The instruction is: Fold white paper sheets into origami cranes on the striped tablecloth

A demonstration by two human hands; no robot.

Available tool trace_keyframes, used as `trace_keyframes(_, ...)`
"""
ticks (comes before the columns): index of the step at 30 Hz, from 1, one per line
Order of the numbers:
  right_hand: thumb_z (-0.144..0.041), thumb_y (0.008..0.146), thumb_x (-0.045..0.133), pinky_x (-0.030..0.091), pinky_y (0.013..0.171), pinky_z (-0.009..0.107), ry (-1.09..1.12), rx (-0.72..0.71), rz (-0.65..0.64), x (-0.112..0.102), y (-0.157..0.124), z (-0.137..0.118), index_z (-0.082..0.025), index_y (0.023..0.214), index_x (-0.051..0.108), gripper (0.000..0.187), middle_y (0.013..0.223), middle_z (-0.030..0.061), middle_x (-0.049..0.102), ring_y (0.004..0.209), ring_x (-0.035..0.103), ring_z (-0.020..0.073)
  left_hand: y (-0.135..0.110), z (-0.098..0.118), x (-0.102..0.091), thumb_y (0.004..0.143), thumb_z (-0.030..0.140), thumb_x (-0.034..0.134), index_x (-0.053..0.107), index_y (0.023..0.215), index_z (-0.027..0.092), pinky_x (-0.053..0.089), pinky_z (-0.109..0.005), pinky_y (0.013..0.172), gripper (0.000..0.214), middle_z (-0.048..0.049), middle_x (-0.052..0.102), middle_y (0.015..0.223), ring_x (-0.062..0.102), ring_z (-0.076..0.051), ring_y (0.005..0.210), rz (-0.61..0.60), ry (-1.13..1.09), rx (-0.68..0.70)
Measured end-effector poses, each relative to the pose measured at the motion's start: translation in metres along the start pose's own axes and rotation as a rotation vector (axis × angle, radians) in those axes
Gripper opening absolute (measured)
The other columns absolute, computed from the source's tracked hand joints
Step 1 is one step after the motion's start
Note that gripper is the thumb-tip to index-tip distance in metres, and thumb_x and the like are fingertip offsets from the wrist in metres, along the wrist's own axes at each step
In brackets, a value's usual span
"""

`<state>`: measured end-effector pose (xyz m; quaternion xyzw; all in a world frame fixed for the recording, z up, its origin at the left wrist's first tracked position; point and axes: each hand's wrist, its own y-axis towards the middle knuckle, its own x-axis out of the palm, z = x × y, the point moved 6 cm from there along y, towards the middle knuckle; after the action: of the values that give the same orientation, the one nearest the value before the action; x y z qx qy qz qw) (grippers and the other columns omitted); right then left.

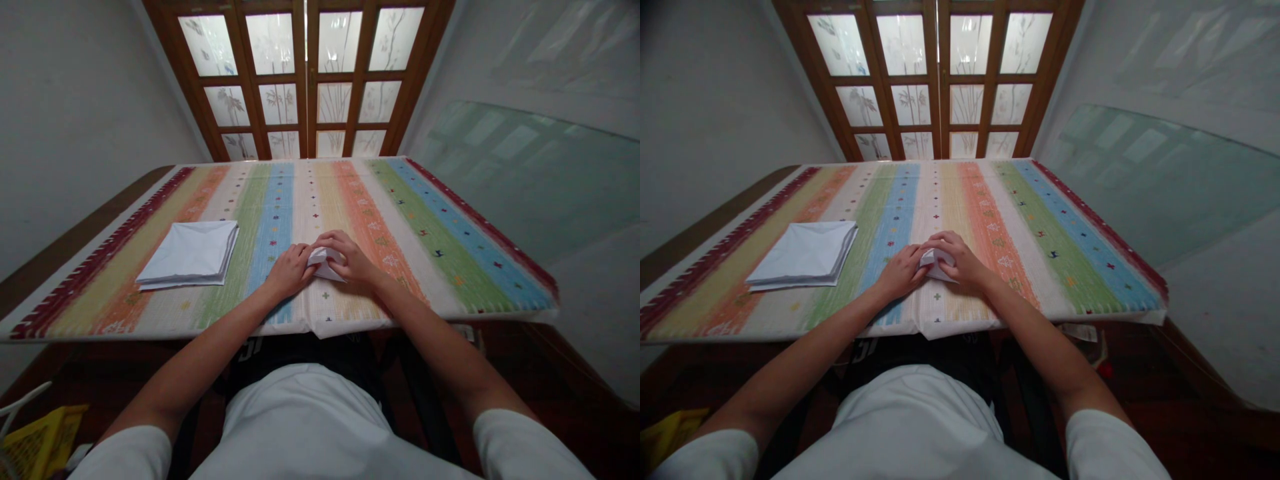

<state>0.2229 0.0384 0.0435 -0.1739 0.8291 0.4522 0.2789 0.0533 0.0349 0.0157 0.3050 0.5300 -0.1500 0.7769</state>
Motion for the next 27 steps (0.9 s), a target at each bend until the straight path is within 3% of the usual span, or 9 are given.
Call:
trace_keyframes(4,-0.006,0.096,0.060,0.055,0.108,0.046,-0.004,-0.054,0.026,0.001,0.001,-0.003,-0.030,0.118,0.081,0.039,0.124,0.0082,0.076,0.119,0.070,0.0264,0.000,0.003,0.002,0.106,0.026,0.058,0.060,0.144,0.018,0.054,-0.051,0.113,0.039,-0.0161,0.069,0.135,0.065,-0.032,0.127,-0.002,0.001,0.041)
trace_keyframes(9,-0.018,0.099,0.073,0.059,0.101,0.044,0.046,-0.029,0.030,0.001,0.003,0.002,-0.029,0.093,0.083,0.016,0.114,0.0077,0.079,0.110,0.073,0.0259,-0.001,0.006,0.004,0.103,0.022,0.058,0.055,0.151,0.016,0.055,-0.051,0.113,0.049,-0.0175,0.068,0.138,0.064,-0.033,0.128,-0.034,0.003,0.068)
trace_keyframes(16,-0.024,0.102,0.070,0.060,0.096,0.042,0.148,0.036,0.054,-0.004,0.003,0.003,-0.027,0.102,0.084,0.014,0.108,0.0082,0.079,0.104,0.074,0.0247,-0.002,0.005,0.004,0.101,0.014,0.051,0.055,0.154,0.015,0.055,-0.050,0.113,0.053,-0.0177,0.066,0.143,0.062,-0.032,0.131,-0.081,0.006,0.054)
trace_keyframes(21,-0.039,0.105,0.070,0.060,0.094,0.043,0.129,0.101,0.125,-0.009,0.002,0.007,-0.025,0.105,0.080,0.018,0.105,0.0093,0.079,0.101,0.073,0.0257,-0.003,0.002,0.002,0.103,0.014,0.049,0.054,0.157,0.018,0.055,-0.049,0.113,0.055,-0.0166,0.066,0.143,0.062,-0.031,0.131,-0.072,-0.009,0.031)
trace_keyframes(24,-0.035,0.099,0.073,0.060,0.092,0.042,0.084,0.248,0.191,-0.009,0.000,0.022,-0.025,0.114,0.077,0.018,0.112,0.0101,0.077,0.104,0.072,0.0261,-0.002,-0.005,0.002,0.102,0.012,0.049,0.056,0.155,0.018,0.055,-0.049,0.114,0.055,-0.0167,0.066,0.144,0.063,-0.031,0.131,-0.039,0.009,-0.030)
trace_keyframes(27,-0.023,0.085,0.080,0.059,0.085,0.039,0.063,0.427,0.191,-0.004,-0.006,0.043,-0.023,0.116,0.074,0.032,0.119,0.0117,0.075,0.101,0.071,0.0252,-0.002,-0.010,0.002,0.099,0.011,0.051,0.057,0.153,0.019,0.054,-0.050,0.116,0.054,-0.0171,0.065,0.145,0.063,-0.031,0.131,-0.001,0.019,-0.075)
